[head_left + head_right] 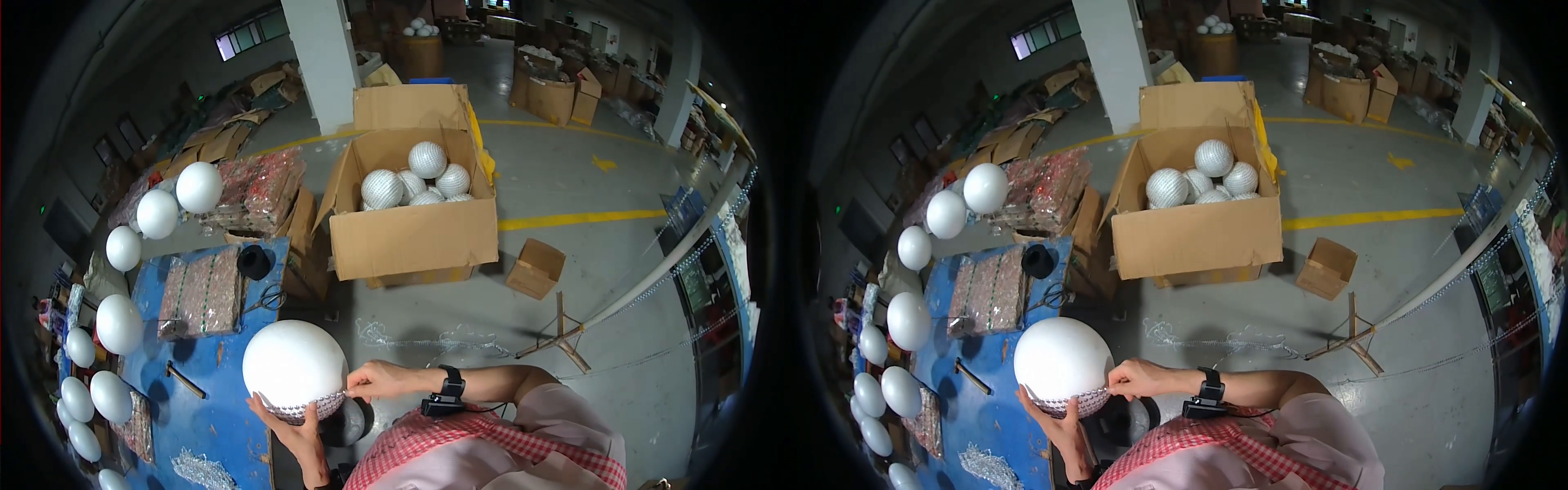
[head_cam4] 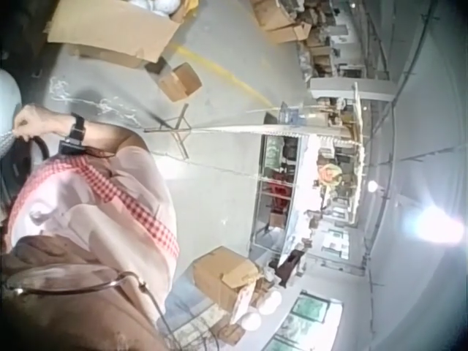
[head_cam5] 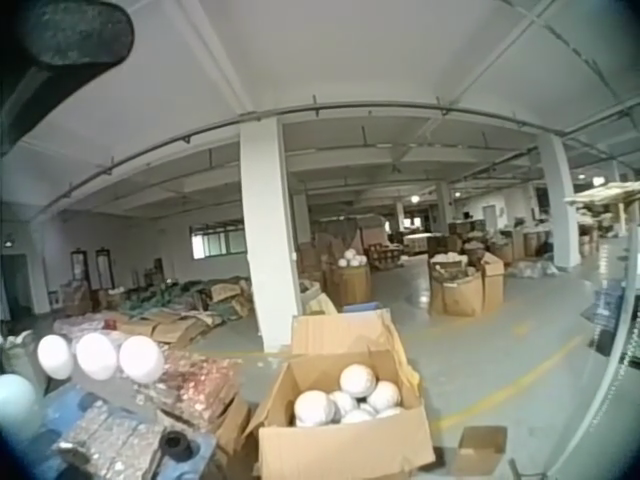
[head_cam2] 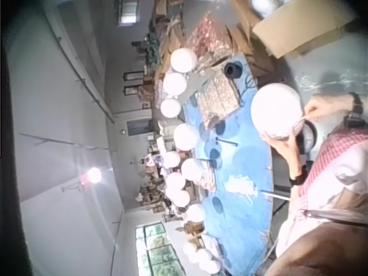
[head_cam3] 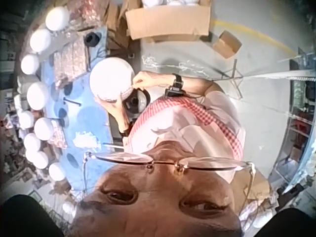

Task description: The person connects strands of beads by hand and then wraps a strand around a foam ball, pressing the beads into the surface to secure them.

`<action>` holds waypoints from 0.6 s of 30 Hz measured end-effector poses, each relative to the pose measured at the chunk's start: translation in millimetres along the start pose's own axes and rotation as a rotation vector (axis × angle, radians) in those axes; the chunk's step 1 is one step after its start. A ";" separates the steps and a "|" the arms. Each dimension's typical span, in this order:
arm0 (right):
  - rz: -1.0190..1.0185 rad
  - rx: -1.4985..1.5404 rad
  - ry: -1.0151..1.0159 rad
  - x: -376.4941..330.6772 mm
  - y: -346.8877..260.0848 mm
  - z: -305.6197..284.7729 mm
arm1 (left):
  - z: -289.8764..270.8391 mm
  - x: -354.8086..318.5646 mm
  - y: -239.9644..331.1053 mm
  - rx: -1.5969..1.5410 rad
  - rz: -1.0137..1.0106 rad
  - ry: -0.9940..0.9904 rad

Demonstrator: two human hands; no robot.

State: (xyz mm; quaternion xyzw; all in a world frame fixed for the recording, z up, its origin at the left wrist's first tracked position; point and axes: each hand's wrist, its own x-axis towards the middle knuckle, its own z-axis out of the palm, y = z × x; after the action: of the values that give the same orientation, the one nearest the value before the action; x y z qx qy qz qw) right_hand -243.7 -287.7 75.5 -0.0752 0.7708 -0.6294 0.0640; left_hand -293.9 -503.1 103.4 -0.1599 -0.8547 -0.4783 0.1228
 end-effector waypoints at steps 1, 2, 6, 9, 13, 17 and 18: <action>0.003 0.007 0.051 1.1 4.5 0.6 | -0.7 2.0 0.1 -0.018 -0.009 -0.007; -0.011 0.125 0.068 0.4 8.9 0.0 | -1.6 2.6 -0.3 -0.047 0.003 -0.004; -0.048 0.319 0.151 -5.5 22.4 -1.5 | -4.3 3.7 -9.9 -0.359 -0.147 -0.026; 0.018 0.175 0.144 -6.5 19.7 -5.0 | -6.6 2.6 -13.9 -0.290 -0.124 -0.037; -0.017 0.059 0.154 -15.0 3.3 -9.2 | -7.7 1.3 -7.1 -0.210 -0.079 -0.030; -0.058 -0.051 0.155 -16.2 -1.4 -6.8 | -10.3 3.8 -1.2 -0.202 -0.106 -0.028; -0.038 -0.049 0.142 -16.1 0.8 -6.0 | -10.9 4.3 -0.9 -0.179 -0.095 -0.026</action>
State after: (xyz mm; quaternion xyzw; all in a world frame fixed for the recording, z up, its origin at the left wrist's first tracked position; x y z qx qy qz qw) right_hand -229.1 -278.5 76.0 -0.0464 0.7870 -0.6151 -0.0047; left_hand -297.6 -512.2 109.8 -0.1356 -0.8167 -0.5559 0.0743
